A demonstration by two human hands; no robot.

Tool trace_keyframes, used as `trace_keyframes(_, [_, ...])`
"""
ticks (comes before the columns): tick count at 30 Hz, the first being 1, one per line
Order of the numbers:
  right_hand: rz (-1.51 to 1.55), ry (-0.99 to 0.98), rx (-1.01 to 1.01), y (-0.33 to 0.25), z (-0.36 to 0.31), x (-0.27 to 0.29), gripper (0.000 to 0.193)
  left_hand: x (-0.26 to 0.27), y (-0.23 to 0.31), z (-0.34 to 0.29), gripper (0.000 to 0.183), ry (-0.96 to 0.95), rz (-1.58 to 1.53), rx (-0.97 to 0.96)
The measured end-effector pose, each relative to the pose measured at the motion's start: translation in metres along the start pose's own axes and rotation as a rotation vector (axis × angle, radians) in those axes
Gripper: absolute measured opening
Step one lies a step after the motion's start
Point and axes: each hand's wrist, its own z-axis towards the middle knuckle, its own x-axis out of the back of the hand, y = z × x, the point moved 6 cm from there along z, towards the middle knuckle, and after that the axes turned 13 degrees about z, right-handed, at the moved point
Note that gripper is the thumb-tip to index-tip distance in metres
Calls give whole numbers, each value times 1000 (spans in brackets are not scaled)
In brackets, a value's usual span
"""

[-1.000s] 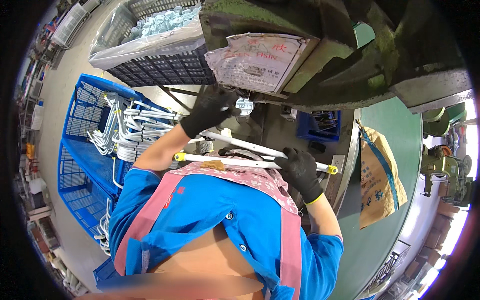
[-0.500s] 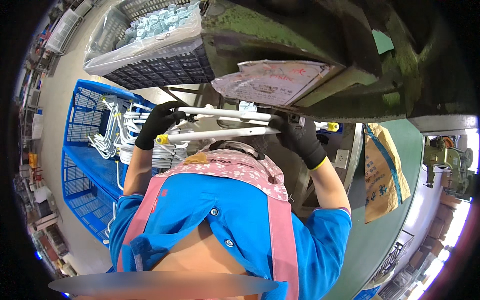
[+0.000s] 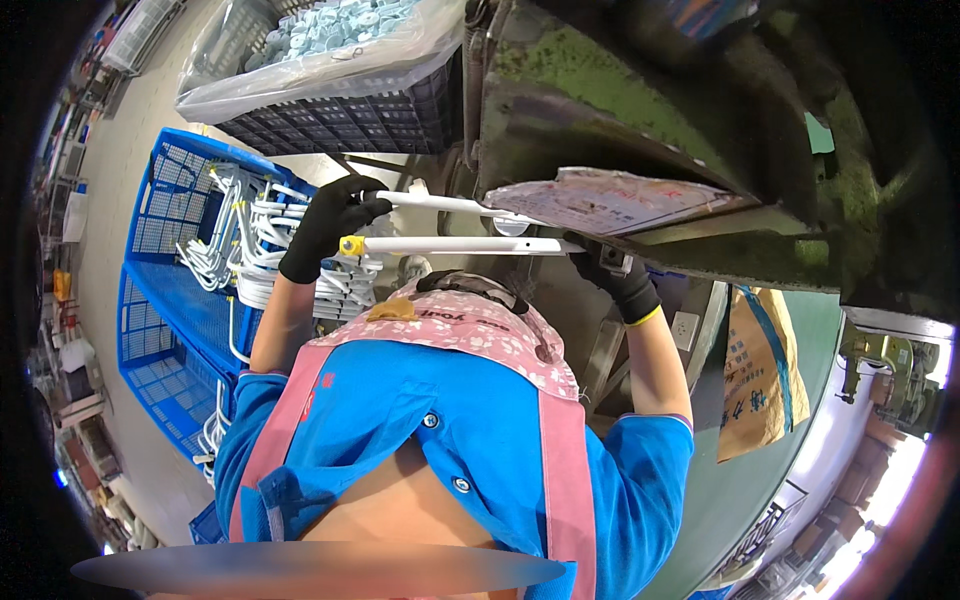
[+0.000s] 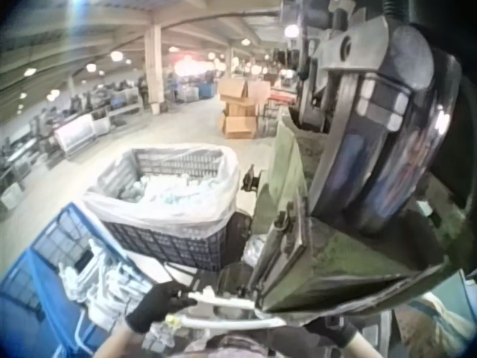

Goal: The person repeatedly picks white plastic connectors from a bin, attaches them to white hoses with yellow tips, and places the completed assemblies into a blue crate. The process is continuous and repetitive throughout the clip.

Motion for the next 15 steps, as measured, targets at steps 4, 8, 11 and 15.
trace_keyframes(4, [73, -23, -57, 4, 0, -2, 32, -1, -1, 2, 23, -3, -3, -31])
trace_keyframes(8, [148, -86, -148, 16, -3, -5, 31, -8, -17, 7, 29, -79, -137, 61])
trace_keyframes(11, [158, -183, -166, 18, 1, -14, 33, -15, -20, 14, 28, -101, -62, -91])
trace_keyframes(15, [77, -85, -154, -6, 15, -5, 21, -34, -40, 21, 29, -110, -105, -61])
